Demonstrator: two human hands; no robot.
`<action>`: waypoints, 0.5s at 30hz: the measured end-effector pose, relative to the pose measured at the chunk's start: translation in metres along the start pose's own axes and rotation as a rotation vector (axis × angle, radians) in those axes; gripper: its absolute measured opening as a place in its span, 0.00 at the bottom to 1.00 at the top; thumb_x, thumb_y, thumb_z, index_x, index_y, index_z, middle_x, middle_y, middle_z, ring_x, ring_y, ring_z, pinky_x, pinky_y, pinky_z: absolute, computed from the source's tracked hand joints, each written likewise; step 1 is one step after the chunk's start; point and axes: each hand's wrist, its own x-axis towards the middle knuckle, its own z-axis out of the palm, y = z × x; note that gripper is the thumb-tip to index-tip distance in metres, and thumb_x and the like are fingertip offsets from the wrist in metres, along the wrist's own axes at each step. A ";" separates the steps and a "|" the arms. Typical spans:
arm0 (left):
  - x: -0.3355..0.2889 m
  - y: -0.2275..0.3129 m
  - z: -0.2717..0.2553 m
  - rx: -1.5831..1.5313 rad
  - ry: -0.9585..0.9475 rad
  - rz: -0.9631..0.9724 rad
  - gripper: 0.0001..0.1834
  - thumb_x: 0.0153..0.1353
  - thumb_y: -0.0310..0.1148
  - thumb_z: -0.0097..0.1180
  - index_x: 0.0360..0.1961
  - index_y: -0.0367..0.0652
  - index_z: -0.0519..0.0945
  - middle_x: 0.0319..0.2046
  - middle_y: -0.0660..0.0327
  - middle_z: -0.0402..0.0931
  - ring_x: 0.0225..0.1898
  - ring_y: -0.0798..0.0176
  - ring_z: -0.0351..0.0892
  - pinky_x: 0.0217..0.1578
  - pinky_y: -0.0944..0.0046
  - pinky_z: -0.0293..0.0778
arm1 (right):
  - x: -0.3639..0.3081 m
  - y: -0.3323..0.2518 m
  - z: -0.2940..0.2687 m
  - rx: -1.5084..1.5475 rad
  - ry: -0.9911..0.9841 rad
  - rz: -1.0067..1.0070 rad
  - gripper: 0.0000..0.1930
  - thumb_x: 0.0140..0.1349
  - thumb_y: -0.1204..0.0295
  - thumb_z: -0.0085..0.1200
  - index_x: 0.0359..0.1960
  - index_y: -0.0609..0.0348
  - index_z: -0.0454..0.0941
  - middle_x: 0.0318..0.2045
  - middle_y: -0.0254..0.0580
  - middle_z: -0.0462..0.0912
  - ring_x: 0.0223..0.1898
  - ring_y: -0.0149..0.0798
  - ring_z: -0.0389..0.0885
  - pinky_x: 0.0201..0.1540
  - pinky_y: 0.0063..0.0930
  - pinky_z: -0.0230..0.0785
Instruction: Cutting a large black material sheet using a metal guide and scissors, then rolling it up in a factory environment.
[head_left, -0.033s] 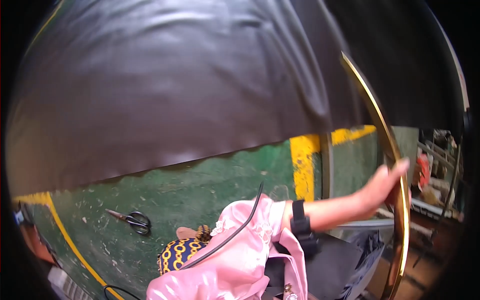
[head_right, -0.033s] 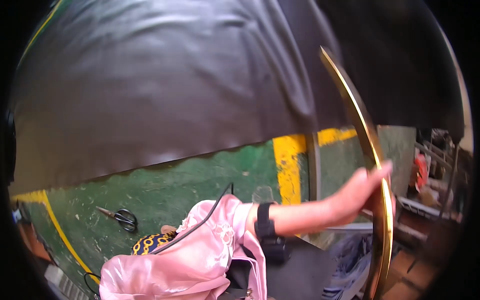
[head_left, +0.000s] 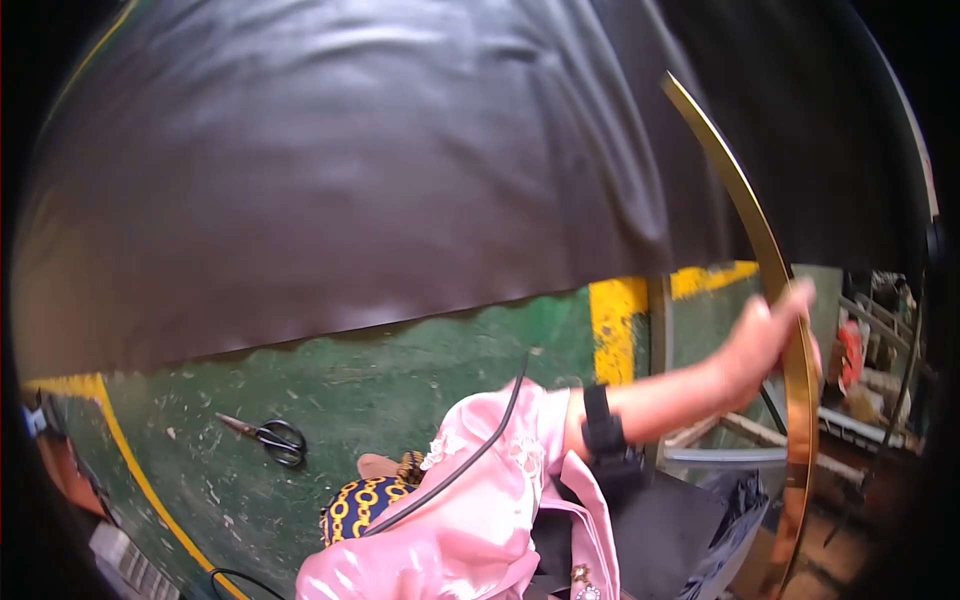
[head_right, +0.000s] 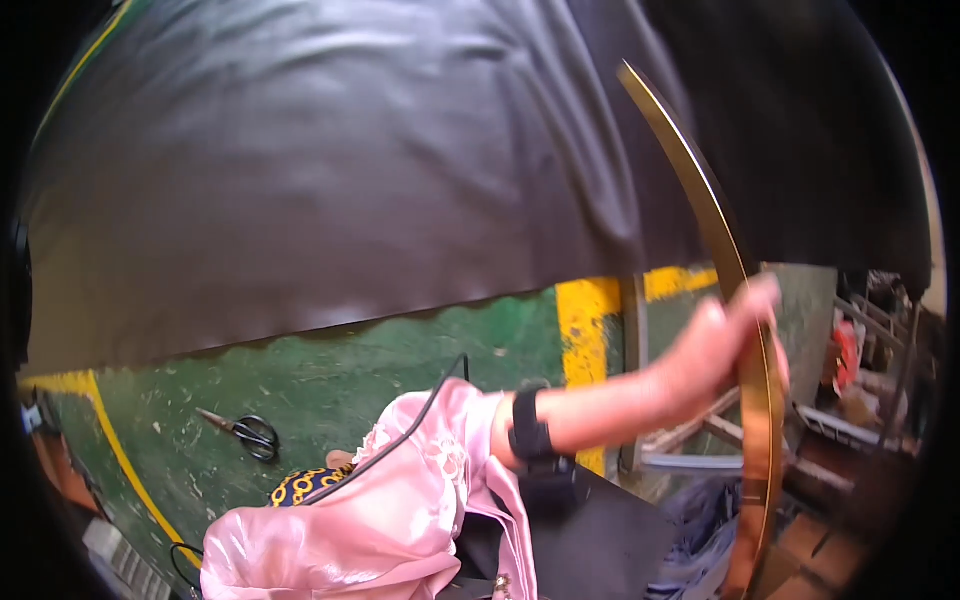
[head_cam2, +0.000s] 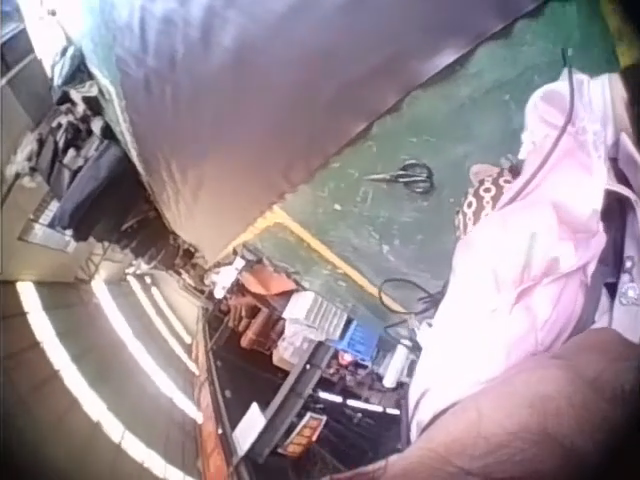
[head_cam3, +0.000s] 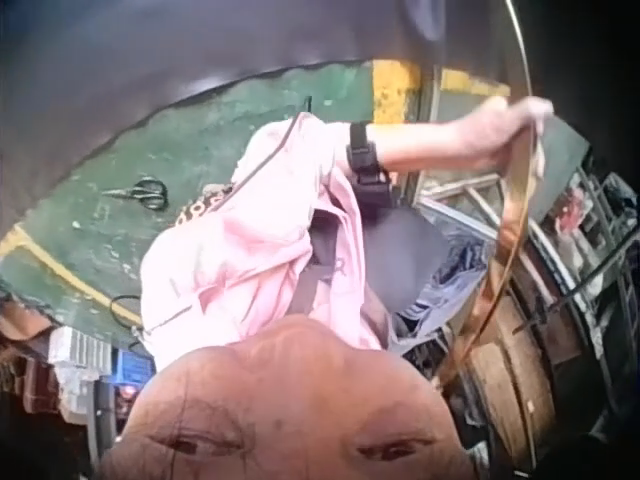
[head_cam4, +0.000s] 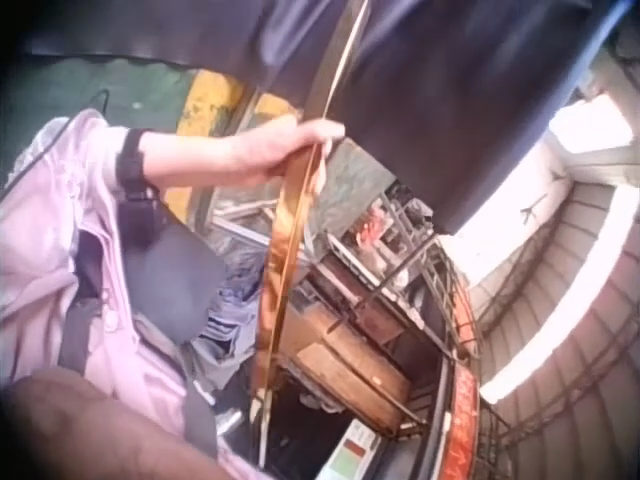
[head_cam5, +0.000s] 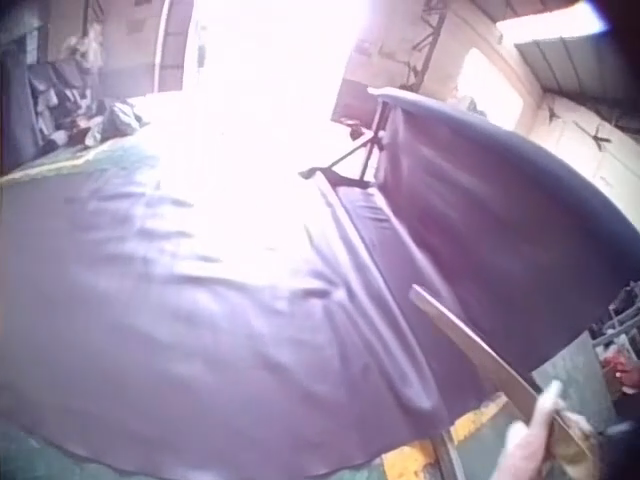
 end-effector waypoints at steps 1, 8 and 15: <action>0.014 0.036 -0.025 0.196 0.095 0.245 0.26 0.56 0.53 0.48 0.15 0.41 0.71 0.14 0.56 0.74 0.15 0.61 0.74 0.21 0.64 0.72 | 0.015 -0.007 0.009 0.034 -0.017 -0.052 0.12 0.57 0.64 0.49 0.29 0.62 0.69 0.23 0.46 0.73 0.26 0.41 0.70 0.31 0.34 0.64; -0.062 0.335 -0.113 0.265 0.524 0.890 0.08 0.59 0.40 0.48 0.29 0.49 0.68 0.16 0.67 0.66 0.16 0.70 0.66 0.16 0.67 0.67 | 0.142 -0.094 0.070 0.496 -0.177 -0.302 0.11 0.61 0.63 0.48 0.29 0.57 0.76 0.20 0.37 0.69 0.22 0.32 0.65 0.27 0.27 0.61; -0.184 0.433 -0.090 0.457 0.734 1.079 0.17 0.59 0.49 0.47 0.29 0.46 0.66 0.14 0.64 0.65 0.14 0.66 0.64 0.15 0.66 0.65 | 0.237 -0.375 0.164 0.549 -0.624 -1.134 0.35 0.48 0.55 0.57 0.54 0.67 0.64 0.55 0.47 0.65 0.56 0.40 0.64 0.59 0.31 0.54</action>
